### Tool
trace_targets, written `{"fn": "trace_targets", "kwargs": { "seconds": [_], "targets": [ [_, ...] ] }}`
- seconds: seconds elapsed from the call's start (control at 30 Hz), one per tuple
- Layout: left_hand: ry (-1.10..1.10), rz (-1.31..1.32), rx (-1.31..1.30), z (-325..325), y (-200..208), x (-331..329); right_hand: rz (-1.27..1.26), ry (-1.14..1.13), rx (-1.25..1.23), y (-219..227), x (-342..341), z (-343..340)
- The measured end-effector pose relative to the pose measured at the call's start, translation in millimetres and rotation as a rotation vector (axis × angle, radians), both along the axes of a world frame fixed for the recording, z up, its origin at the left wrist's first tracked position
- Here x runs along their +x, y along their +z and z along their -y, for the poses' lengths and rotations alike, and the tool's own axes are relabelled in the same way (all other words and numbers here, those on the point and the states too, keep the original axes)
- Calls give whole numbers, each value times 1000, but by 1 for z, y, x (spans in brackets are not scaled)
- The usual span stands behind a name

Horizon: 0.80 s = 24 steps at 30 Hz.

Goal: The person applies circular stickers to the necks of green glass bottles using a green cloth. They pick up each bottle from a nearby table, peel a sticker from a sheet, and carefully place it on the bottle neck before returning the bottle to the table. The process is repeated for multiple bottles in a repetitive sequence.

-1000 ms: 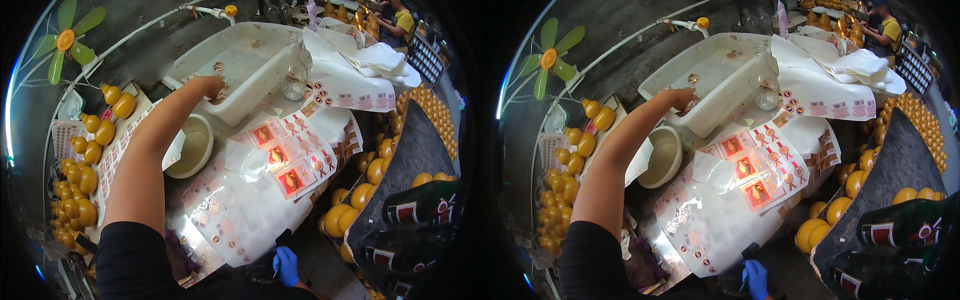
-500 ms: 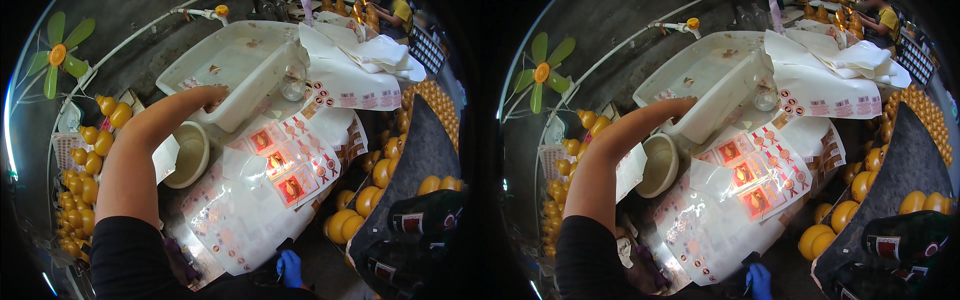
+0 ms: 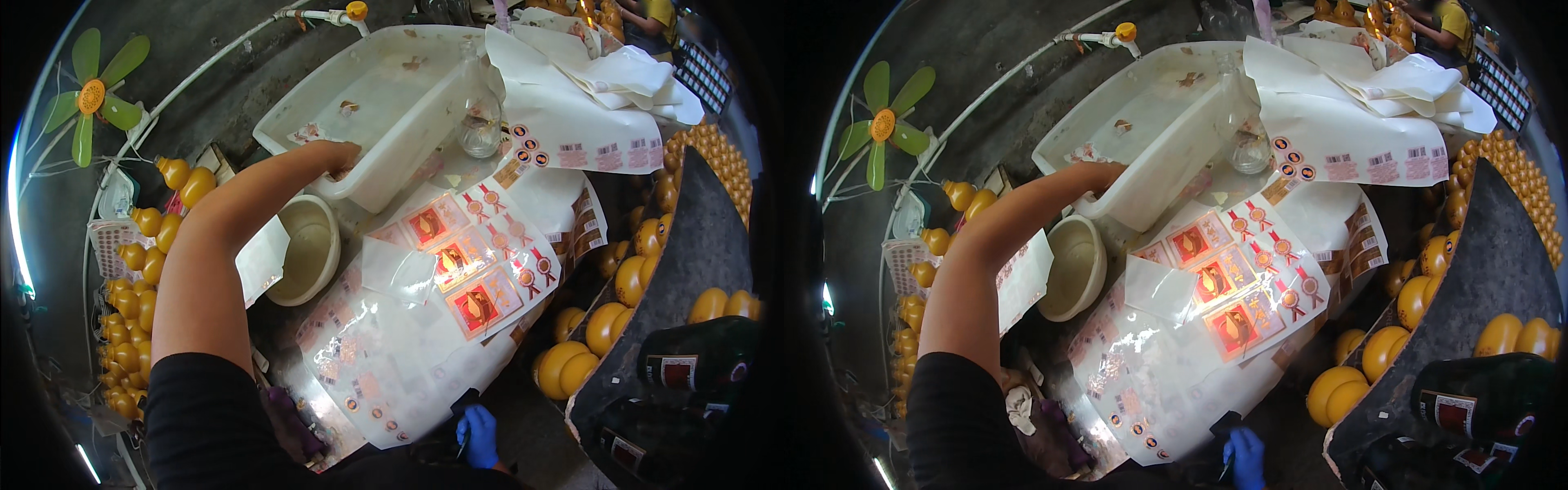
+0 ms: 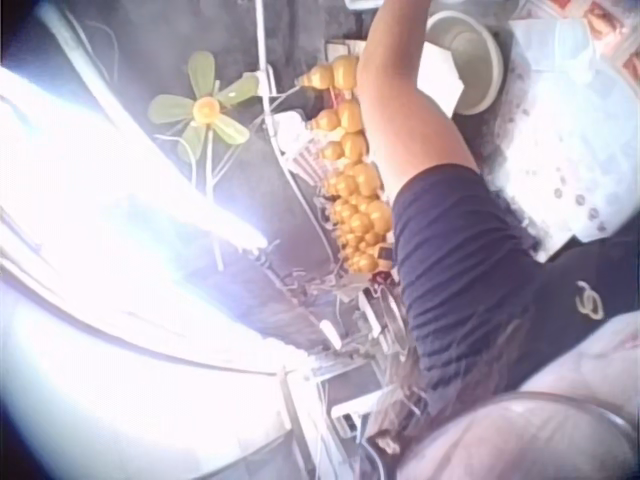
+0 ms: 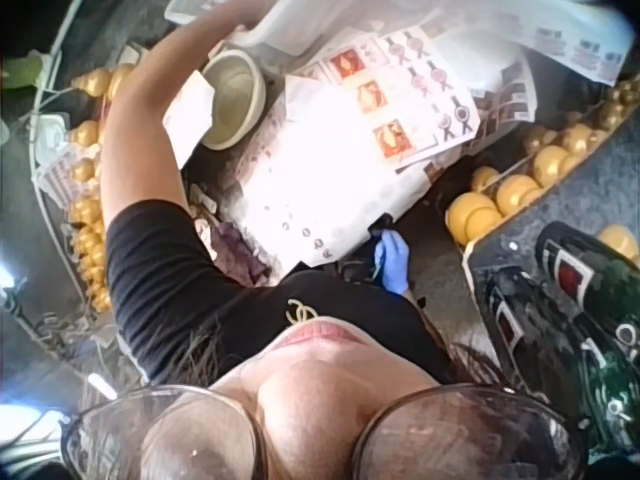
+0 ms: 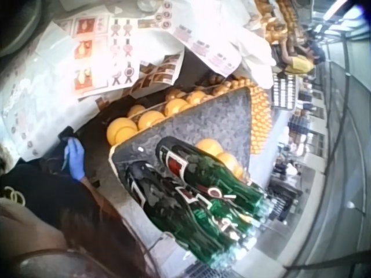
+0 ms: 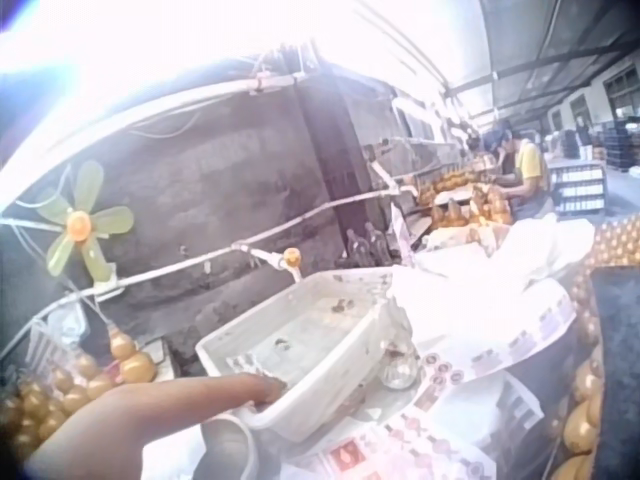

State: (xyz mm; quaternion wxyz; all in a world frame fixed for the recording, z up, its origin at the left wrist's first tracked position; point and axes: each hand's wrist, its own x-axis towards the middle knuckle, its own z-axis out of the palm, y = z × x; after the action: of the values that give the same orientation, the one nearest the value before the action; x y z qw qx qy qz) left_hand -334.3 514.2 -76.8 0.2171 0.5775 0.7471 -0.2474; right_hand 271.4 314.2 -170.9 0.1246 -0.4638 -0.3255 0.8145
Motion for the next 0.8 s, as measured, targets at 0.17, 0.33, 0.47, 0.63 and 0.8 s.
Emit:
{"fn": "trace_targets", "kwargs": {
  "seconds": [0.17, 0.33, 0.47, 0.63, 0.8],
  "targets": [
    [20, 26, 0, 3, -1, -2, 5, 26, 15, -1, 0, 0],
    [24, 43, 1, -2, -1, 0, 31, 5, -24, -1, -4, 0],
    [10, 42, 12, -6, -1, 0, 42, 27, 13, 1, -5, -2],
    [-38, 13, 130, -4, -4, -1, 22, 41, 50, 9, -5, -5],
    [-124, -8, 563, 19, 21, 3, 4, 95, 109, -4, 6, 2]
  ]
}}
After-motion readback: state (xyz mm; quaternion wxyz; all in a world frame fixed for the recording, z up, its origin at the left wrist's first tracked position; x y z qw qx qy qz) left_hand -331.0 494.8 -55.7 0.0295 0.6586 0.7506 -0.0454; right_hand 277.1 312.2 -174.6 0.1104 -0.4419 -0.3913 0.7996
